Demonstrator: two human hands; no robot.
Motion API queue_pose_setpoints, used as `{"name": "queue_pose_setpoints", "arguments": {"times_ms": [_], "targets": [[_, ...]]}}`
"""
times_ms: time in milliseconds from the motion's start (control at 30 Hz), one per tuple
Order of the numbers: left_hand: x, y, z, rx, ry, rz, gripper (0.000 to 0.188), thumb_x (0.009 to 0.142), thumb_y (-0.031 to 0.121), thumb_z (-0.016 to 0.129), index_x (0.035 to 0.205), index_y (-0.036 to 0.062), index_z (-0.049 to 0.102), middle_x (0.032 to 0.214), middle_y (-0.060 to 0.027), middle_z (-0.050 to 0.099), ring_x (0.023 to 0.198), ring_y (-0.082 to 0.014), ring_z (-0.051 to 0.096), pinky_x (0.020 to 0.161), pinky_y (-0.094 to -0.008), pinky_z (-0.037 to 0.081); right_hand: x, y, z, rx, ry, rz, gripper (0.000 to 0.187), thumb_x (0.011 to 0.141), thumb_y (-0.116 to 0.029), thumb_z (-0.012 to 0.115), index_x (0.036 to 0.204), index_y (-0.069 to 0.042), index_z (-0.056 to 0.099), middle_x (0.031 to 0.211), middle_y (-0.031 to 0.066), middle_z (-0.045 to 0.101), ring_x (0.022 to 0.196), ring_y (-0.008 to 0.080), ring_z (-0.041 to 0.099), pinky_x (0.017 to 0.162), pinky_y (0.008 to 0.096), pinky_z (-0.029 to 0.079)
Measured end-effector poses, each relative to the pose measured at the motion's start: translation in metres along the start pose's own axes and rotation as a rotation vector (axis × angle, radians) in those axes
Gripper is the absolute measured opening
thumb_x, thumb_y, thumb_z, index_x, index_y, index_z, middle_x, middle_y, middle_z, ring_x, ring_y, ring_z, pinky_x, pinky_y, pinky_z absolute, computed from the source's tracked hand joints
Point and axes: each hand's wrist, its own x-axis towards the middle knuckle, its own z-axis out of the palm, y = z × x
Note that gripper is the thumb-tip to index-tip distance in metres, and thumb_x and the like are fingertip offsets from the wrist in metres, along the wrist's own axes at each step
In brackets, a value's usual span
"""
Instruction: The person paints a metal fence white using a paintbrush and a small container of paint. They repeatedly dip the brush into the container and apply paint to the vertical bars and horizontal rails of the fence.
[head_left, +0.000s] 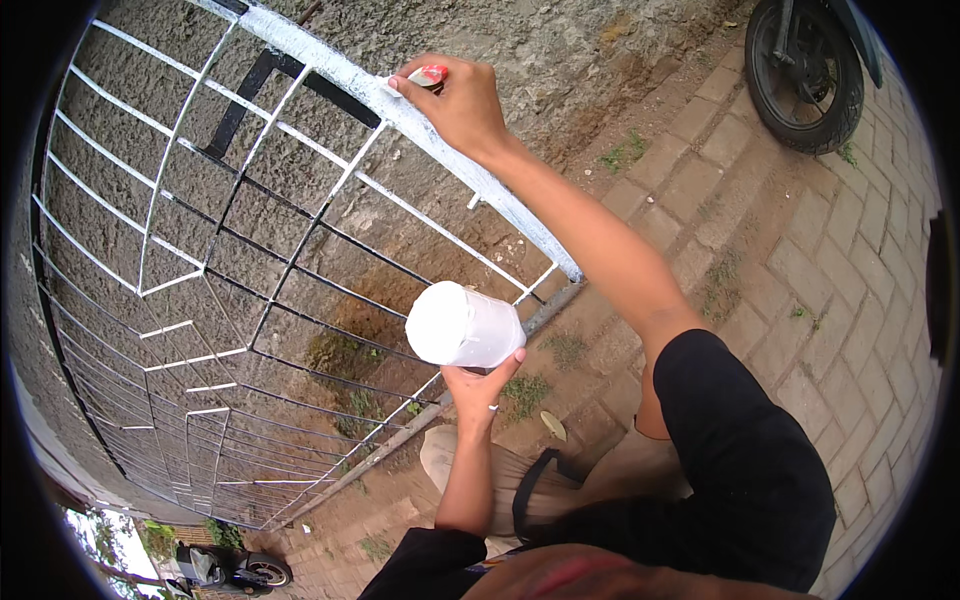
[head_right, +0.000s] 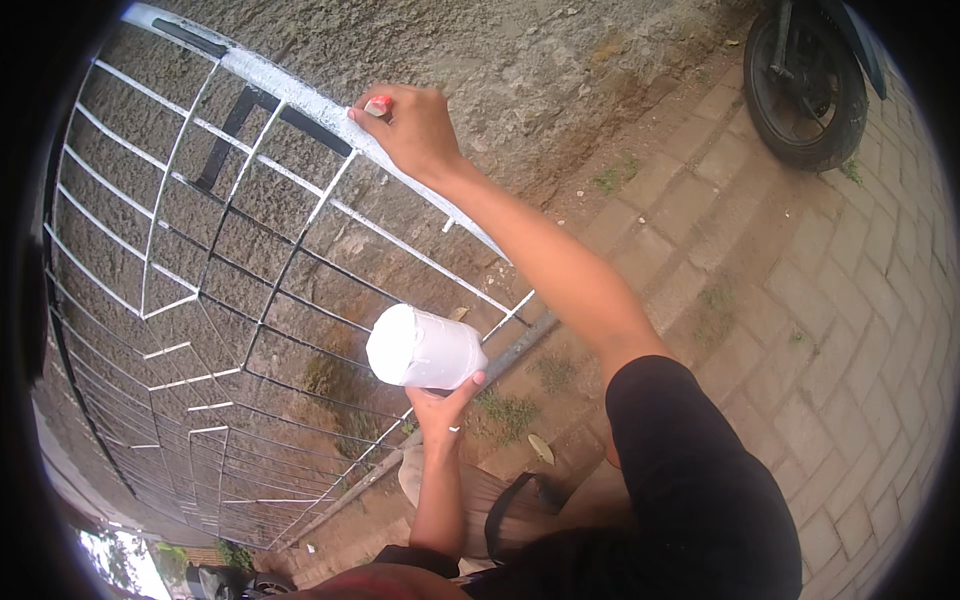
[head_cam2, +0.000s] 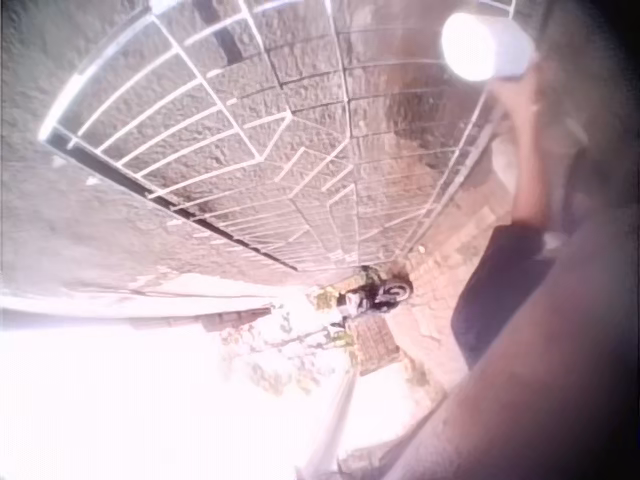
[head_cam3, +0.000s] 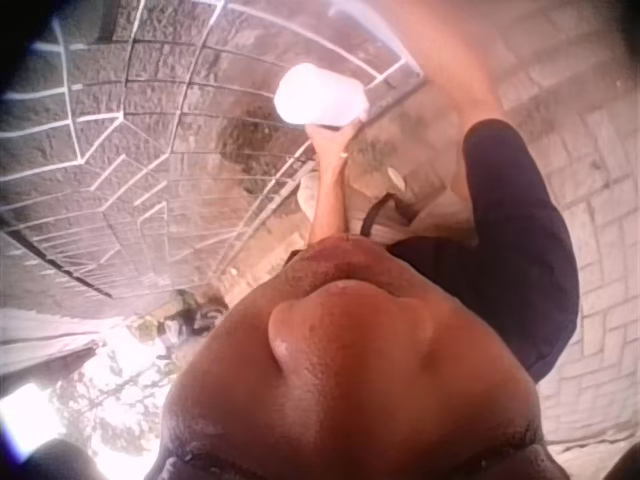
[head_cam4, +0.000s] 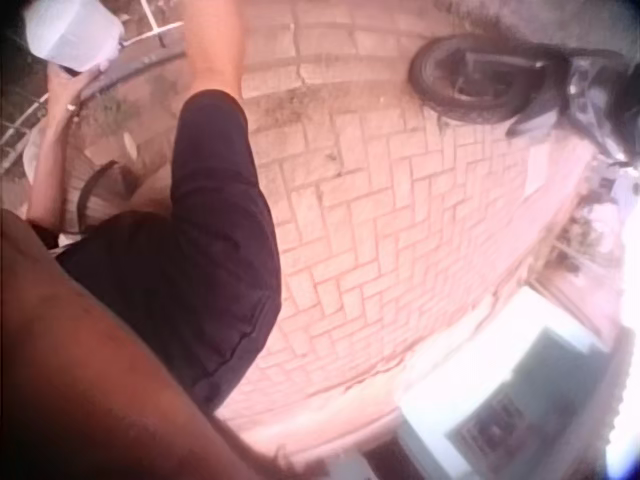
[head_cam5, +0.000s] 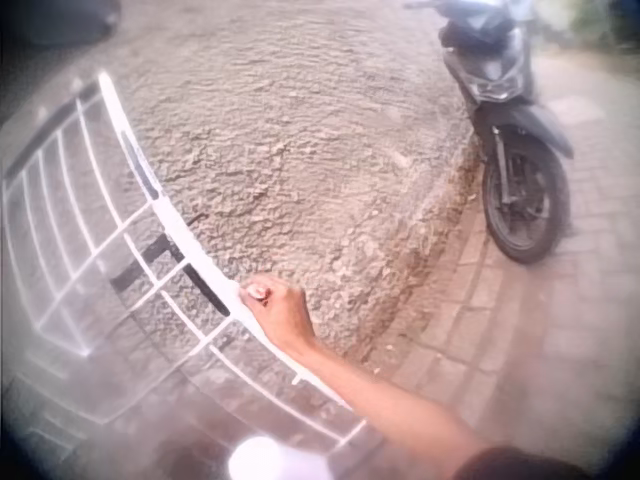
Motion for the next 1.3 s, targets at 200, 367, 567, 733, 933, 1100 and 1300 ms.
{"name": "queue_pose_setpoints", "arguments": {"times_ms": [200, 367, 567, 733, 933, 1100, 1300], "targets": [[-0.002, 0.004, -0.001, 0.022, 0.008, -0.012, 0.074, 0.064, 0.008, 0.094, 0.127, -0.0057, 0.056, 0.116, -0.0143, 0.066, 0.107, -0.0234, 0.067, 0.095, -0.0378, 0.053, 0.018, -0.037, 0.003, 0.149, 0.181, -0.106, 0.012, 0.087, -0.018, 0.079, 0.085, -0.006, 0.077, 0.074, 0.0089, 0.073, 0.064, 0.0177, 0.069, 0.058, 0.0301, 0.051], [0.0, 0.005, -0.004, 0.002, 0.027, 0.015, 0.075, 0.064, 0.011, 0.094, 0.127, -0.0045, 0.057, 0.115, -0.0131, 0.067, 0.107, -0.0235, 0.066, 0.096, -0.0374, 0.052, 0.003, 0.004, 0.017, 0.009, 0.113, -0.146, 0.012, 0.089, -0.019, 0.079, 0.088, -0.007, 0.077, 0.079, 0.0075, 0.075, 0.067, 0.0159, 0.071, 0.059, 0.0289, 0.054], [0.0, -0.003, -0.014, 0.03, 0.027, -0.014, 0.076, 0.065, 0.009, 0.094, 0.129, -0.0053, 0.054, 0.118, -0.0142, 0.066, 0.108, -0.0239, 0.067, 0.096, -0.0382, 0.053, 0.013, -0.016, 0.012, 0.097, 0.19, -0.06, 0.012, 0.089, -0.018, 0.079, 0.087, -0.006, 0.078, 0.082, 0.008, 0.076, 0.068, 0.0178, 0.072, 0.06, 0.0281, 0.054], [0.0, 0.002, -0.006, -0.023, 0.022, -0.025, 0.074, 0.065, 0.01, 0.094, 0.127, -0.005, 0.056, 0.117, -0.0135, 0.066, 0.108, -0.0234, 0.067, 0.096, -0.0375, 0.053, -0.003, -0.002, 0.02, 0.037, 0.071, -0.202, 0.014, 0.088, -0.02, 0.08, 0.087, -0.006, 0.077, 0.08, 0.0073, 0.075, 0.069, 0.0177, 0.072, 0.06, 0.0291, 0.053], [0.001, -0.003, -0.01, 0.009, 0.028, -0.03, 0.075, 0.065, 0.008, 0.093, 0.128, -0.0056, 0.054, 0.118, -0.0141, 0.066, 0.108, -0.0236, 0.067, 0.096, -0.0377, 0.053, 0.014, -0.006, 0.013, 0.126, 0.24, -0.184, 0.012, 0.088, -0.019, 0.08, 0.088, -0.008, 0.078, 0.083, 0.0068, 0.076, 0.064, 0.0157, 0.068, 0.056, 0.0272, 0.051], [0.002, -0.004, -0.014, 0.025, 0.011, -0.008, 0.074, 0.065, 0.007, 0.093, 0.127, -0.0054, 0.055, 0.116, -0.0138, 0.067, 0.107, -0.0234, 0.067, 0.097, -0.0379, 0.052, -0.02, 0.004, 0.031, 0.06, 0.081, -0.304, 0.016, 0.089, -0.025, 0.079, 0.087, -0.009, 0.077, 0.084, 0.0046, 0.076, 0.066, 0.0166, 0.07, 0.056, 0.0273, 0.054], [0.001, -0.007, -0.011, 0.003, 0.059, -0.02, 0.079, 0.065, 0.008, 0.094, 0.13, -0.0048, 0.051, 0.12, -0.0135, 0.065, 0.109, -0.0233, 0.066, 0.097, -0.0375, 0.052, -0.023, -0.016, 0.034, 0.125, 0.029, -0.222, 0.017, 0.089, -0.027, 0.079, 0.087, -0.011, 0.078, 0.083, 0.0049, 0.076, 0.069, 0.0163, 0.071, 0.056, 0.0282, 0.053]]}}
